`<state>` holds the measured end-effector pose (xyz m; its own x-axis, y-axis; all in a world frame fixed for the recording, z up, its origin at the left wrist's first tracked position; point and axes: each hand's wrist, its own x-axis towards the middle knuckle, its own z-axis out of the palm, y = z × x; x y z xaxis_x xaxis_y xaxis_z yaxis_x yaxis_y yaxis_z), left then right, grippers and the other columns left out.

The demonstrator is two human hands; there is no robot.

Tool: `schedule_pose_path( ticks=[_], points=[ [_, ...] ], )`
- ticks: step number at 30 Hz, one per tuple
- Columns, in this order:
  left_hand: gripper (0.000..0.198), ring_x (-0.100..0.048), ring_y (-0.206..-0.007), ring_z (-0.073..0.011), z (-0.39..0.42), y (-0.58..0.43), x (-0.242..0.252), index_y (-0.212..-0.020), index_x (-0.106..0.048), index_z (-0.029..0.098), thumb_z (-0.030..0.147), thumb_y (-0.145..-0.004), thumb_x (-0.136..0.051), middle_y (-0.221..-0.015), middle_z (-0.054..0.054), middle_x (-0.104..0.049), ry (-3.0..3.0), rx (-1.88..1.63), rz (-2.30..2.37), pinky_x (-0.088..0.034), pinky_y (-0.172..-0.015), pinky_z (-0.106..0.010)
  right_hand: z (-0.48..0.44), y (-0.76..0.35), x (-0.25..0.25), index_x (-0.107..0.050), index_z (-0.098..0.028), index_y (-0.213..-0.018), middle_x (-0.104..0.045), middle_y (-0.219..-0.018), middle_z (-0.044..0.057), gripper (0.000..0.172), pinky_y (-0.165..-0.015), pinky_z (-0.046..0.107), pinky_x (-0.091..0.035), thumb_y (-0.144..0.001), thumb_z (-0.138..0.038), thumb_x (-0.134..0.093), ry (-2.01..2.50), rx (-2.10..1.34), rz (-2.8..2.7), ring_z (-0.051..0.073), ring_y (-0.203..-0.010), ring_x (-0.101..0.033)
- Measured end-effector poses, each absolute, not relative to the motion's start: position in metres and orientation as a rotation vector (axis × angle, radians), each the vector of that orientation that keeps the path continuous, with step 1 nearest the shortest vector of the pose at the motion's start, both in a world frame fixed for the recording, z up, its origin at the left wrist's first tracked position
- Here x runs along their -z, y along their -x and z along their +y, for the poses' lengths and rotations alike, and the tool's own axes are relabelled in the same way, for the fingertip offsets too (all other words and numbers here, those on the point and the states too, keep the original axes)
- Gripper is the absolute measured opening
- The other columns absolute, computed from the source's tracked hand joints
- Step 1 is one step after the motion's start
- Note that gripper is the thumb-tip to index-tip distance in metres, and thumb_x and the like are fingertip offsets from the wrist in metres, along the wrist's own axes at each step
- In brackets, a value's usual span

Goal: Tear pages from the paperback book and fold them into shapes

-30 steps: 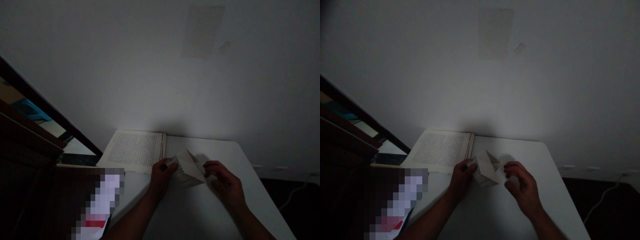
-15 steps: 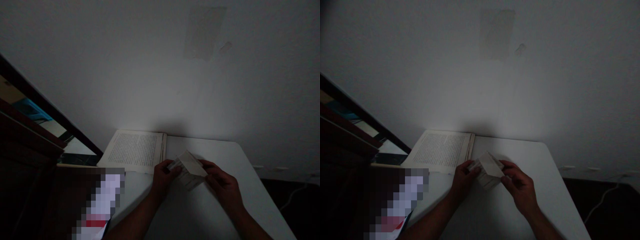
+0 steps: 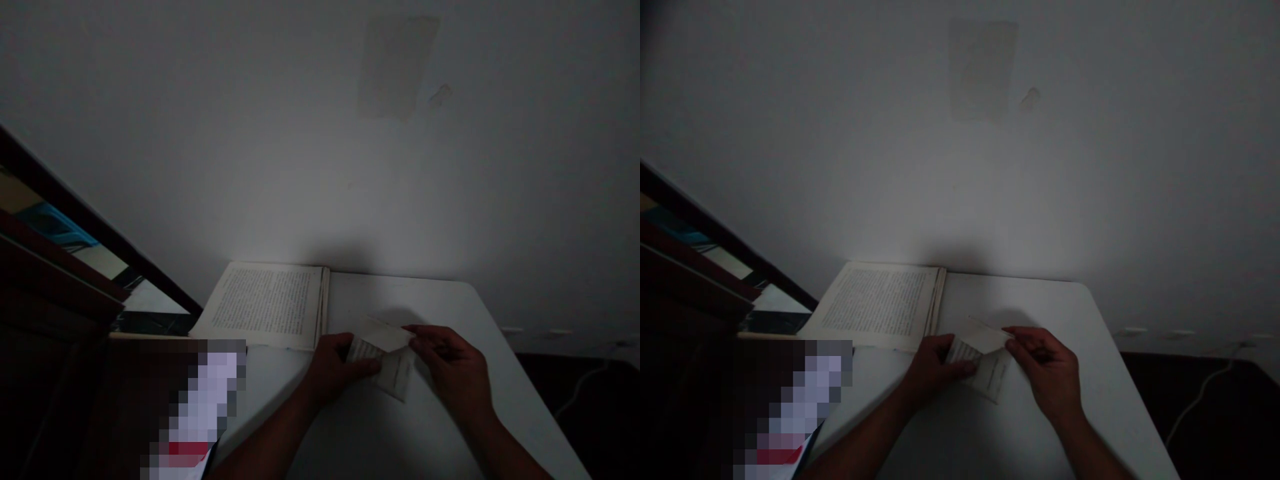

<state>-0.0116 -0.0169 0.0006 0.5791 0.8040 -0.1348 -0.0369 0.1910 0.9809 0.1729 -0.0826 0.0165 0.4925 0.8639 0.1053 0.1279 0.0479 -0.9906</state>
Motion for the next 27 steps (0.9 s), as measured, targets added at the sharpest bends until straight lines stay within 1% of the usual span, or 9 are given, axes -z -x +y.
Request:
schedule_pose_path(
  ticks=[3, 7, 11, 13, 16, 19, 21, 24, 27],
  points=[
    [0.037, -0.059, -0.065, -0.0172, -0.017, 0.011, 0.002, -0.088, -0.071, 0.01, 0.034, -0.06, -0.077, -0.075, -0.007, -0.067, -1.27, -0.623, 0.761, -0.044, -0.059, -0.026, -0.081, -0.173, -0.019, -0.066, -0.019, -0.079, -0.074, -0.08, 0.004, 0.016, -0.068, 0.025, -0.056, -0.066, -0.027, -0.074, 1.412, -0.761, -0.902, 0.017, -0.071, -0.069],
    [0.036, -0.054, -0.056, -0.0137, -0.018, 0.012, 0.003, -0.084, -0.071, 0.009, 0.036, -0.061, -0.076, -0.066, -0.005, -0.063, -1.287, -0.594, 0.778, -0.042, -0.054, -0.024, -0.08, -0.173, -0.019, -0.064, -0.019, -0.078, -0.075, -0.077, 0.004, 0.02, -0.067, 0.025, -0.056, -0.063, -0.025, -0.076, 1.392, -0.785, -0.831, 0.018, -0.07, -0.07],
    [0.033, -0.051, -0.056, -0.0109, -0.019, 0.012, 0.001, -0.079, -0.07, 0.009, 0.037, -0.064, -0.074, -0.063, -0.002, -0.06, -1.304, -0.594, 0.743, -0.04, -0.054, -0.021, -0.079, -0.172, -0.016, -0.064, -0.02, -0.077, -0.075, -0.073, 0.004, 0.023, -0.062, 0.023, -0.056, -0.06, -0.026, -0.079, 1.401, -0.792, -0.792, 0.018, -0.066, -0.069],
    [0.032, -0.051, -0.055, -0.0102, -0.019, 0.012, 0.0, -0.078, -0.07, 0.008, 0.038, -0.066, -0.072, -0.063, -0.001, -0.059, -1.322, -0.602, 0.749, -0.04, -0.054, -0.021, -0.079, -0.173, -0.014, -0.065, -0.021, -0.079, -0.075, -0.073, 0.004, 0.024, -0.061, 0.023, -0.055, -0.06, -0.026, -0.079, 1.401, -0.808, -0.797, 0.018, -0.067, -0.069],
    [0.033, -0.05, -0.054, -0.0101, -0.019, 0.012, 0.001, -0.077, -0.07, 0.008, 0.04, -0.067, -0.071, -0.062, -0.001, -0.059, -1.326, -0.605, 0.78, -0.039, -0.053, -0.021, -0.081, -0.177, -0.008, -0.066, -0.022, -0.089, -0.075, -0.081, 0.006, 0.025, -0.064, 0.024, -0.054, -0.067, -0.031, -0.075, 1.356, -0.86, -0.827, 0.019, -0.072, -0.069],
    [0.033, -0.053, -0.057, -0.0115, -0.018, 0.013, 0.001, -0.08, -0.071, 0.009, 0.04, -0.068, -0.071, -0.066, -0.003, -0.062, -1.3, -0.609, 0.768, -0.04, -0.054, -0.021, -0.082, -0.182, -0.004, -0.064, -0.023, -0.102, -0.073, -0.094, 0.008, 0.029, -0.069, 0.027, -0.054, -0.077, -0.037, -0.066, 1.251, -0.96, -0.868, 0.02, -0.08, -0.069],
    [0.033, -0.054, -0.059, -0.0123, -0.018, 0.012, 0.001, -0.081, -0.071, 0.009, 0.039, -0.068, -0.071, -0.069, -0.004, -0.063, -1.278, -0.612, 0.759, -0.041, -0.055, -0.022, -0.083, -0.183, -0.004, -0.064, -0.024, -0.106, -0.072, -0.099, 0.009, 0.033, -0.073, 0.028, -0.054, -0.076, -0.038, -0.066, 1.195, -0.995, -0.912, 0.021, -0.085, -0.068],
    [0.034, -0.055, -0.058, -0.0129, -0.018, 0.012, 0.002, -0.082, -0.071, 0.009, 0.04, -0.067, -0.071, -0.068, -0.004, -0.064, -1.268, -0.614, 0.772, -0.041, -0.056, -0.023, -0.082, -0.181, -0.009, -0.068, -0.023, -0.098, -0.072, -0.097, 0.009, 0.032, -0.072, 0.028, -0.054, -0.068, -0.034, -0.073, 1.219, -0.99, -1.0, 0.023, -0.084, -0.068],
    [0.033, -0.054, -0.058, -0.0126, -0.018, 0.013, 0.003, -0.08, -0.071, 0.009, 0.039, -0.068, -0.071, -0.065, -0.003, -0.063, -1.318, -0.615, 0.792, -0.04, -0.056, -0.022, -0.081, -0.177, -0.015, -0.072, -0.021, -0.088, -0.074, -0.086, 0.007, 0.023, -0.068, 0.027, -0.055, -0.066, -0.029, -0.074, 1.314, -0.943, -1.021, 0.022, -0.076, -0.069]
  ],
)
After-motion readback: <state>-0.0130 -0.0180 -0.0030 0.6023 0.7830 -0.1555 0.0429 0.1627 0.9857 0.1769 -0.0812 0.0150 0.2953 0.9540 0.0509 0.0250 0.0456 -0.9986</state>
